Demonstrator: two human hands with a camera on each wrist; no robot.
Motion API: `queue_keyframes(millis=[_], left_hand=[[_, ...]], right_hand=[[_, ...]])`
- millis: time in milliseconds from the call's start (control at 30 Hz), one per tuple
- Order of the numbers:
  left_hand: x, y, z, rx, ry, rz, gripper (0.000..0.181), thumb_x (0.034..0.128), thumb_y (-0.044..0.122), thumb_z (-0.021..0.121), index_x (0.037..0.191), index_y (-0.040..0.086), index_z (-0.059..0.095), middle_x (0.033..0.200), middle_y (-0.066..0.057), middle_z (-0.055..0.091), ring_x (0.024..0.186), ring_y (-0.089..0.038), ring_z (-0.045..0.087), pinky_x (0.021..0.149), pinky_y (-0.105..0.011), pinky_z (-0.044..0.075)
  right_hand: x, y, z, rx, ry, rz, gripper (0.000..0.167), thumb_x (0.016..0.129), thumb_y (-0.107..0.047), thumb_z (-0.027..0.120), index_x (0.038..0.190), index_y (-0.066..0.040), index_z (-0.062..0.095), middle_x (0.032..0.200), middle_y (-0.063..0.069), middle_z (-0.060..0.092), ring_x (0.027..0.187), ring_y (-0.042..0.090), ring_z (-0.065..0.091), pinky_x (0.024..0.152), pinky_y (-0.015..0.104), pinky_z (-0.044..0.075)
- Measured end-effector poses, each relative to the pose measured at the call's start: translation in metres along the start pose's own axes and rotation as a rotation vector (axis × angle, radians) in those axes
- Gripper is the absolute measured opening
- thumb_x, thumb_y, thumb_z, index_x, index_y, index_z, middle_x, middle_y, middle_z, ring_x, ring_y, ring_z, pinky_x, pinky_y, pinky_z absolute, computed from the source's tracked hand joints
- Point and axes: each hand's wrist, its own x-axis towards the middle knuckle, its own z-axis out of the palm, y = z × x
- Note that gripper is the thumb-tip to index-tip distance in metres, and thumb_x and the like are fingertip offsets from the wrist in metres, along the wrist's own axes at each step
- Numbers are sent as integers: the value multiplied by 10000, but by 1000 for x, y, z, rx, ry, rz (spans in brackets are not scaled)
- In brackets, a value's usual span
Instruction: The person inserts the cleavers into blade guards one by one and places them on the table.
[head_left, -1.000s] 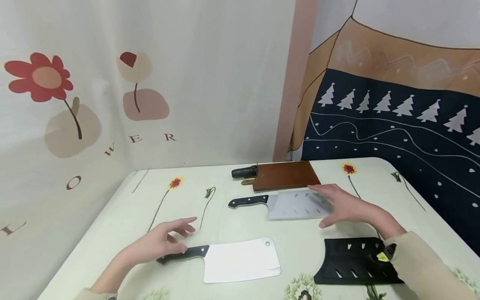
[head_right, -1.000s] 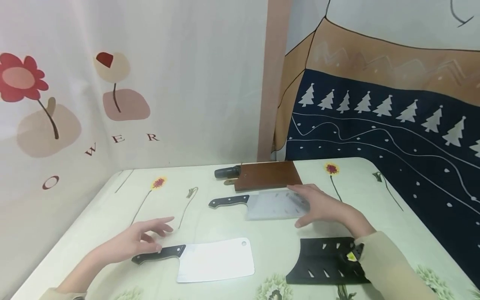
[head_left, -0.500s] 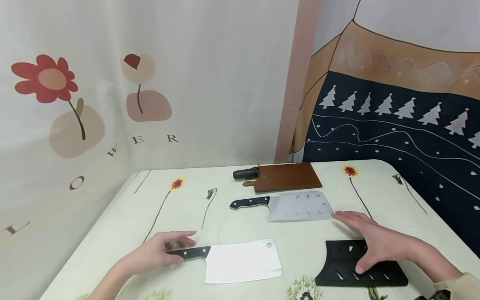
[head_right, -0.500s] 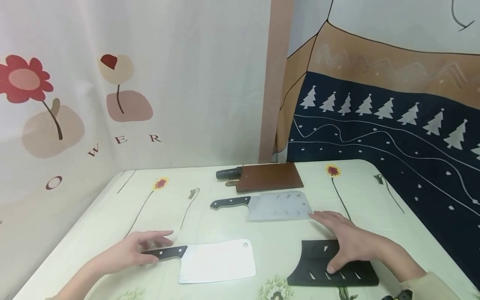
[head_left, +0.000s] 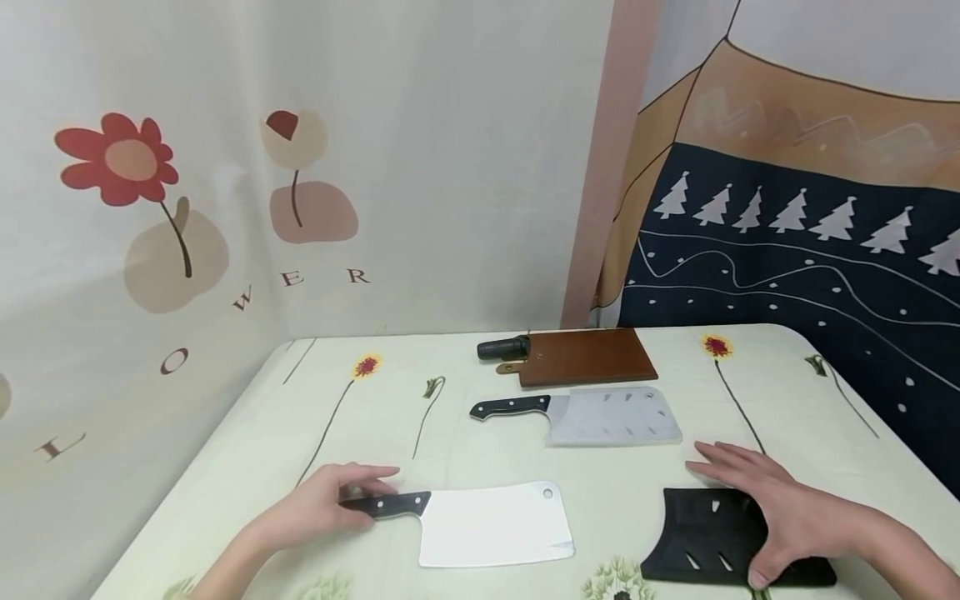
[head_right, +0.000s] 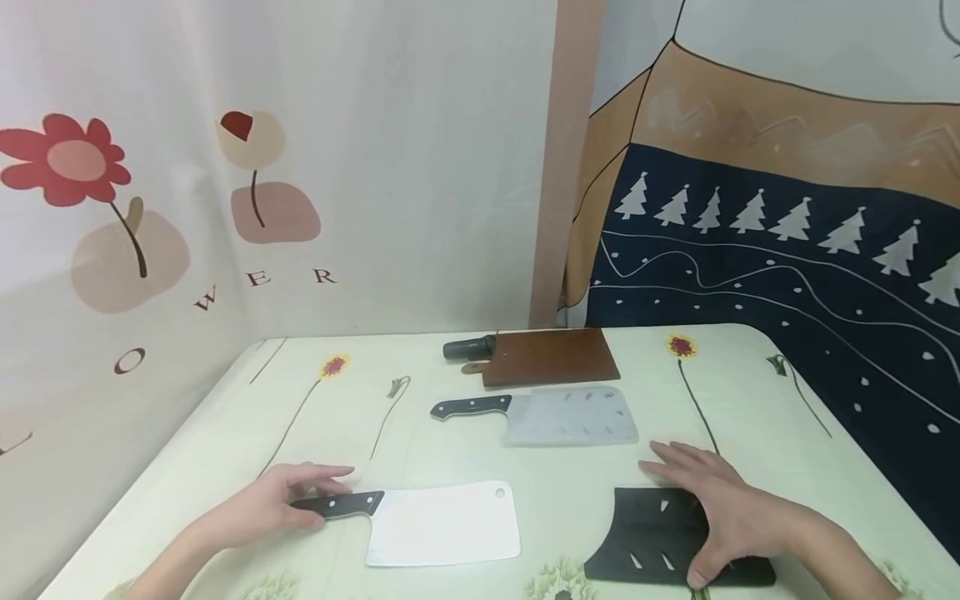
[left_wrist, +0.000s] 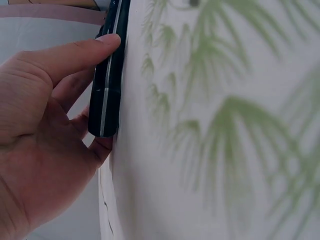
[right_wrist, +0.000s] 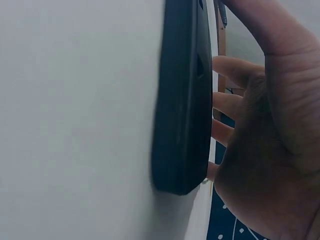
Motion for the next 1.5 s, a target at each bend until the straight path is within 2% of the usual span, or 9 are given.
queue_keyframes(millis=[300,433,533,633,667,767,833,1100,1500], left_hand=[[-2,0,4,43,-1,-6,610,808,154,846,1377,63,644,1151,72,752,1166,-105,599,953,-233,444],[-2,1,6,38,-8,-5,594,808,144,842,1366,63,652,1148,75,752,1149,-104,605,952,-235,447],[0,1,7,39,1,2,555,811,127,835,1338,64,672,1143,72,753,1122,-98,611,938,-240,457],[1,1,6,32,8,13,502,824,95,818,1307,53,688,1136,59,753,1081,-91,627,919,-243,470],[1,1,6,27,9,21,488,831,80,808,1303,46,688,1136,49,752,1077,-93,632,922,-245,475],[1,0,4,0,-2,42,458,858,36,774,1306,28,682,1141,17,745,1056,-95,644,921,-241,487],[0,0,2,-7,-10,67,456,870,4,752,1318,15,669,1144,-4,738,1049,-107,652,924,-244,495],[1,3,-6,-49,-70,91,537,887,-39,713,1406,34,598,1136,-9,699,935,-141,665,871,-235,490],[4,-1,-8,-189,-133,69,461,917,33,719,1372,28,642,1207,-24,725,1087,-62,648,915,-177,466]], right_hand=[[-14,-11,9,-112,20,-29,1126,581,-596,944,1549,-284,458,1645,-13,317,1393,-134,41,802,713,402],[-20,-12,14,-164,46,-42,1161,565,-654,930,1549,-260,457,1640,-17,318,1406,-114,53,888,540,416],[-20,-10,16,-144,70,-53,1172,550,-662,934,1539,-233,472,1634,11,329,1414,-100,60,1033,305,223],[-20,-8,15,-140,62,-46,1172,552,-688,919,1535,-233,471,1637,-6,314,1404,-116,42,1087,335,214],[-20,-8,14,-135,51,-32,1164,557,-688,917,1535,-242,469,1640,-23,307,1398,-130,32,1065,466,302],[-20,-6,12,-110,7,27,1093,604,-617,931,1531,-283,459,1640,-101,278,1365,-174,-2,789,718,415],[-20,-5,12,-72,-10,65,1062,610,-518,953,1527,-303,461,1633,-128,285,1348,-197,-13,789,727,414],[-20,-4,12,-132,37,60,1139,483,-365,981,1508,-289,490,1591,-114,372,1353,-188,32,789,667,446],[-1,-11,-8,-149,-25,139,1059,583,-351,960,1515,-264,464,1418,-41,524,1218,129,457,811,353,483]])
